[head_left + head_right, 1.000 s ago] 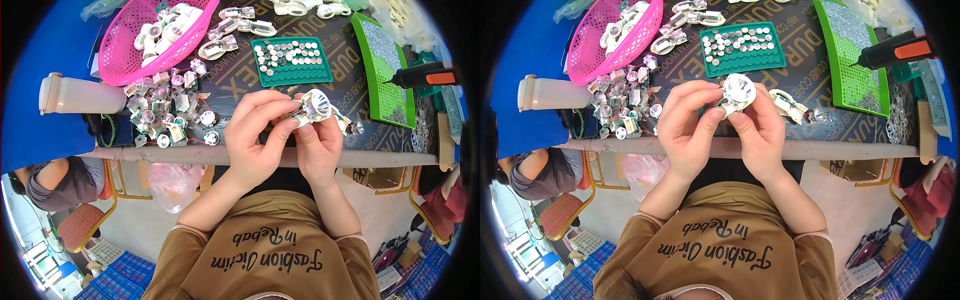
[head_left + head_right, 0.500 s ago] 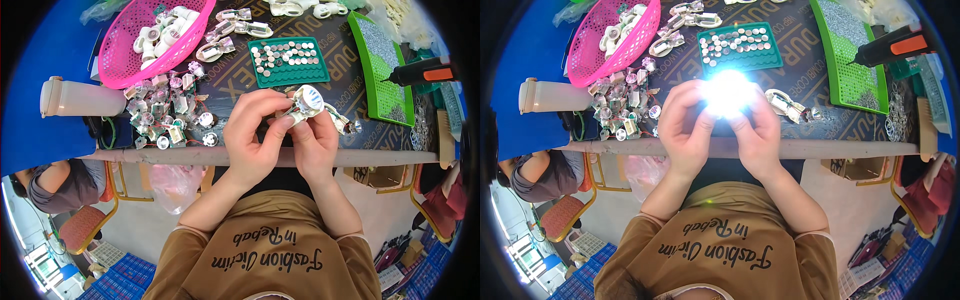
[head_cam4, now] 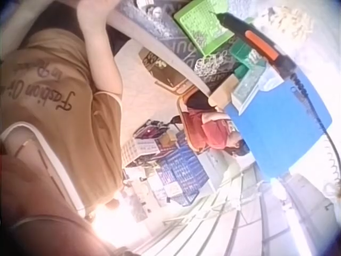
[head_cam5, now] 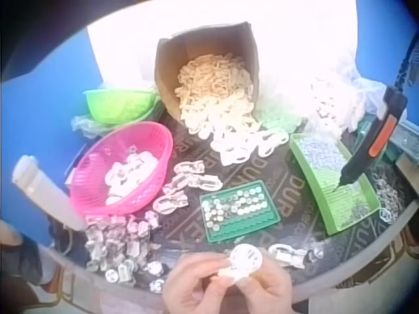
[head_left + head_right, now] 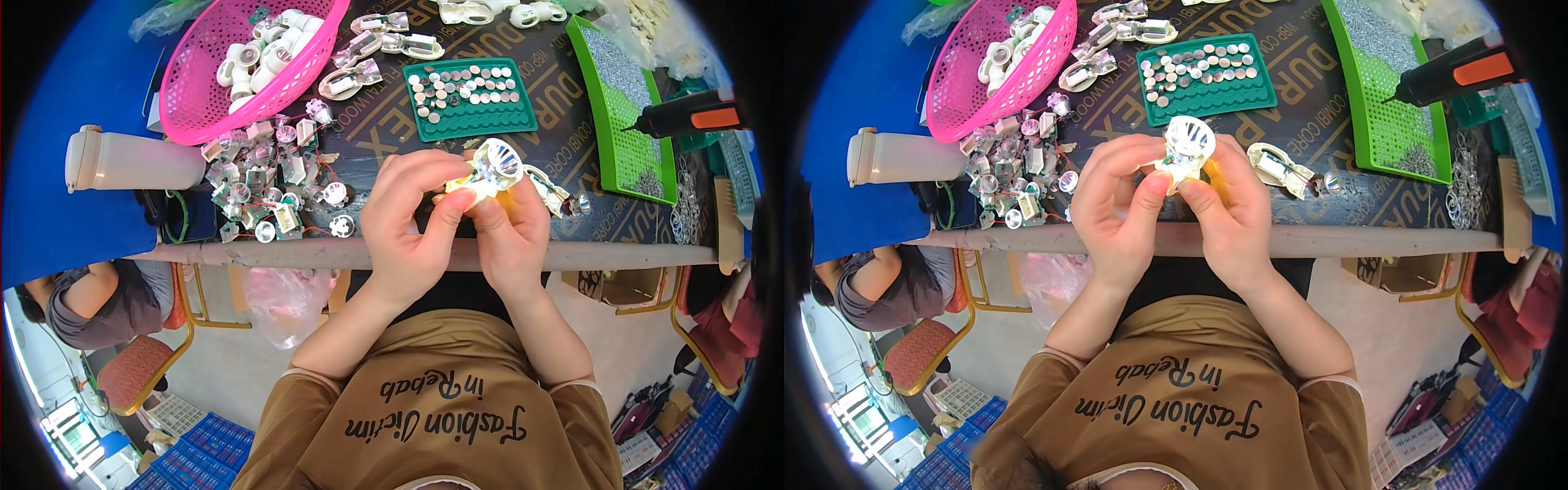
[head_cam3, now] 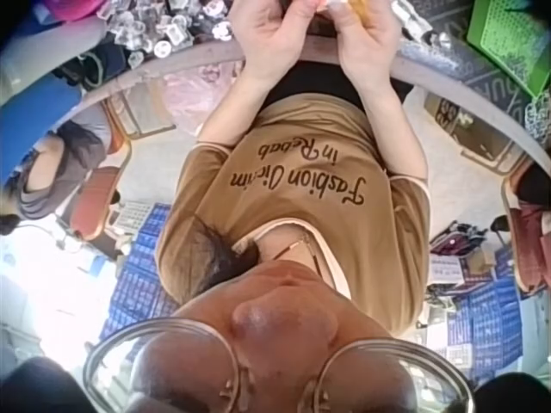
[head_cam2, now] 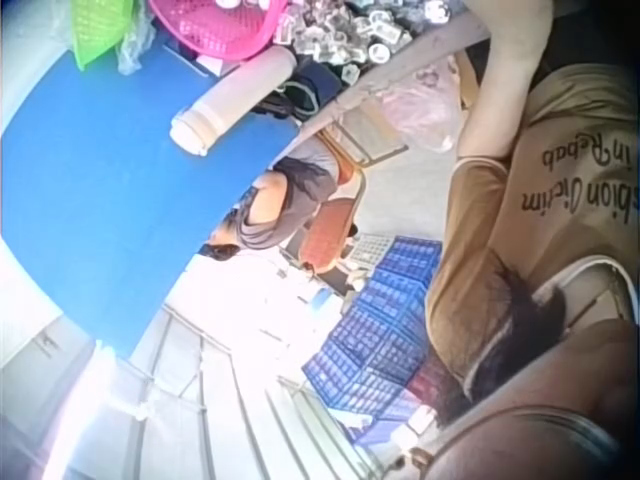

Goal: Assembling small electronic toy components by inserting circuits and batteries into plastic housings.

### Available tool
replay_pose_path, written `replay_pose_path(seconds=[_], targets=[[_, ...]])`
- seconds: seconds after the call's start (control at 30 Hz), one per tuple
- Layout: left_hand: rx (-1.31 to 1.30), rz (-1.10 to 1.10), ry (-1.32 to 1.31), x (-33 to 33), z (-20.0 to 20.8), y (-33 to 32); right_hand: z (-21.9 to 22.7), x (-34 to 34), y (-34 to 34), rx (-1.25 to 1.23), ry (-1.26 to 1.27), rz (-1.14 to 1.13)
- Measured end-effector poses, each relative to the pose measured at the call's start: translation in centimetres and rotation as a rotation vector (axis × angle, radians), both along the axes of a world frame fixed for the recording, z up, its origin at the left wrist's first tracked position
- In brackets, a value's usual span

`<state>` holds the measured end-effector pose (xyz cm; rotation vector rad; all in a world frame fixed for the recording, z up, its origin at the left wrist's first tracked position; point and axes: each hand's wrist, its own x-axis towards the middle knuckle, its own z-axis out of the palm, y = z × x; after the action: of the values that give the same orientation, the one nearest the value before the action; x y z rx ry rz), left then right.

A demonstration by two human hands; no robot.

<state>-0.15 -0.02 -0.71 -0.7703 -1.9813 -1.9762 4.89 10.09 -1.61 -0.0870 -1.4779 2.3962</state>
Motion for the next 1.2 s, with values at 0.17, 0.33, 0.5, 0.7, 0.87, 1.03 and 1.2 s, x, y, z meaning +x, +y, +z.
replay_pose_path(seconds=[0.17, 0.33, 0.5, 0.7, 0.87, 1.03, 1.2], targets=[[0.000, -0.004, -0.019, 0.1, 0.1, 0.0, 0.0, 0.0, 0.0, 0.006, 0.003, -0.009], [0.006, 0.017, 0.033, 0.1, -0.1, 0.0, 0.0, 0.0, 0.0, 0.009, 0.000, 0.000], [-0.026, 0.024, 0.045, 0.1, 0.0, -0.1, 0.1, -0.1, -0.1, 0.028, 0.004, -0.011], [-0.048, 0.011, 0.048, 0.0, 0.2, -0.3, -0.4, 0.0, 0.3, 0.113, -0.006, -0.008], [-0.005, -0.011, 0.020, -0.2, 0.1, 0.0, 0.0, 0.1, 0.1, 0.029, -0.020, -0.021], [-0.016, -0.095, -0.260, 0.4, 1.0, -0.7, 0.8, -0.4, -0.4, -0.145, 0.003, -0.014], [-0.036, -0.316, -0.515, -1.6, 2.0, -2.6, 0.8, -0.7, 0.2, 0.187, 0.014, 0.017]])
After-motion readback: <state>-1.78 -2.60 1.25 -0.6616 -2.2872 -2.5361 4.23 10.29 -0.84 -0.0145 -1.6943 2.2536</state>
